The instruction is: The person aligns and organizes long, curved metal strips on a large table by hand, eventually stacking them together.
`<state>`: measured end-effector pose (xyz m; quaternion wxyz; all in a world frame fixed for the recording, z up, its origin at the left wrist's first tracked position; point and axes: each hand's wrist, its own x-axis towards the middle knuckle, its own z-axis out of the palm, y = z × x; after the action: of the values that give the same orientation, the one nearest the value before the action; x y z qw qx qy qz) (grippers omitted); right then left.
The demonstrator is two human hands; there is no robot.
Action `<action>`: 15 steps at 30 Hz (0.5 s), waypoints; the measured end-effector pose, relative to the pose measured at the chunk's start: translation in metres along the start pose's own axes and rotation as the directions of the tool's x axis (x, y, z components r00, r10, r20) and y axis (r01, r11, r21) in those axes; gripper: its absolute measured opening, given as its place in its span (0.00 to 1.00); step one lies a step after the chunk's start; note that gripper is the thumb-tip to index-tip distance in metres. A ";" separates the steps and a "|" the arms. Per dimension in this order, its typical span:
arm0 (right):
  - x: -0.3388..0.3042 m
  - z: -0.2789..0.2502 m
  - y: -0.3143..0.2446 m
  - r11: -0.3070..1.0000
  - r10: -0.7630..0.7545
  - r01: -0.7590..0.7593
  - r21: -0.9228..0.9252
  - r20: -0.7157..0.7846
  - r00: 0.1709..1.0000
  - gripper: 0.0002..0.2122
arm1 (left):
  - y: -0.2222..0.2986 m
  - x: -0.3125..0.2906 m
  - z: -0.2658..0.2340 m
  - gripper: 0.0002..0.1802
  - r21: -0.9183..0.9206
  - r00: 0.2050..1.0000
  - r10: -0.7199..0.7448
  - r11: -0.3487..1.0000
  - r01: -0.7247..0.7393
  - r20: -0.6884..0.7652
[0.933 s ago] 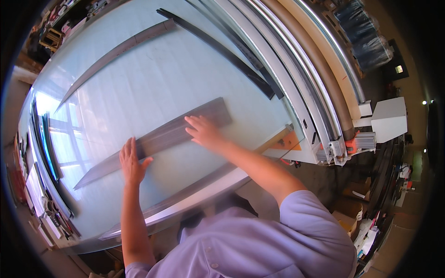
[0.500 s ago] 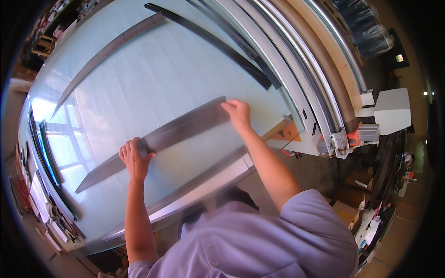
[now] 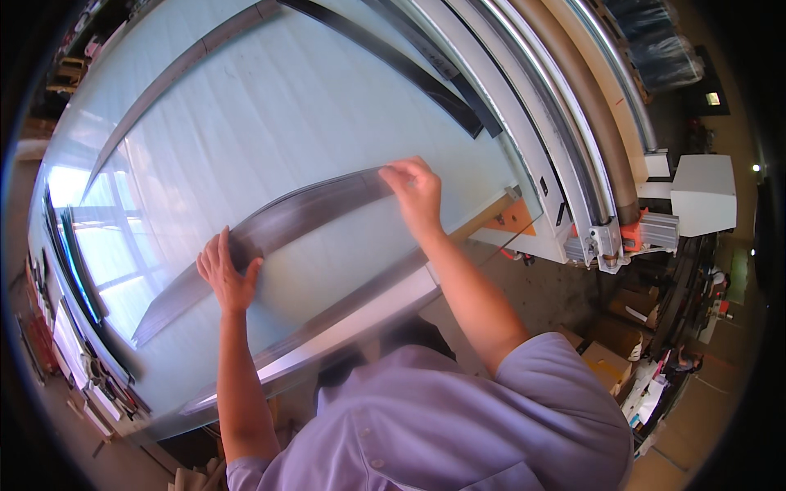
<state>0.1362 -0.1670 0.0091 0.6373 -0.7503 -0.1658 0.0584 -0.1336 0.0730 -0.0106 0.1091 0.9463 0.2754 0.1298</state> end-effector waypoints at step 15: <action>0.020 0.011 0.027 1.000 0.022 -0.022 -0.011 -0.026 0.999 0.07 | -0.005 -0.001 0.010 0.49 0.047 0.999 -0.007 0.999 0.006 0.040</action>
<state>0.1566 -0.1537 -0.0172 0.6346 -0.7562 -0.1497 0.0549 -0.1336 0.0755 -0.0215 0.0928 0.9501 0.2792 0.1040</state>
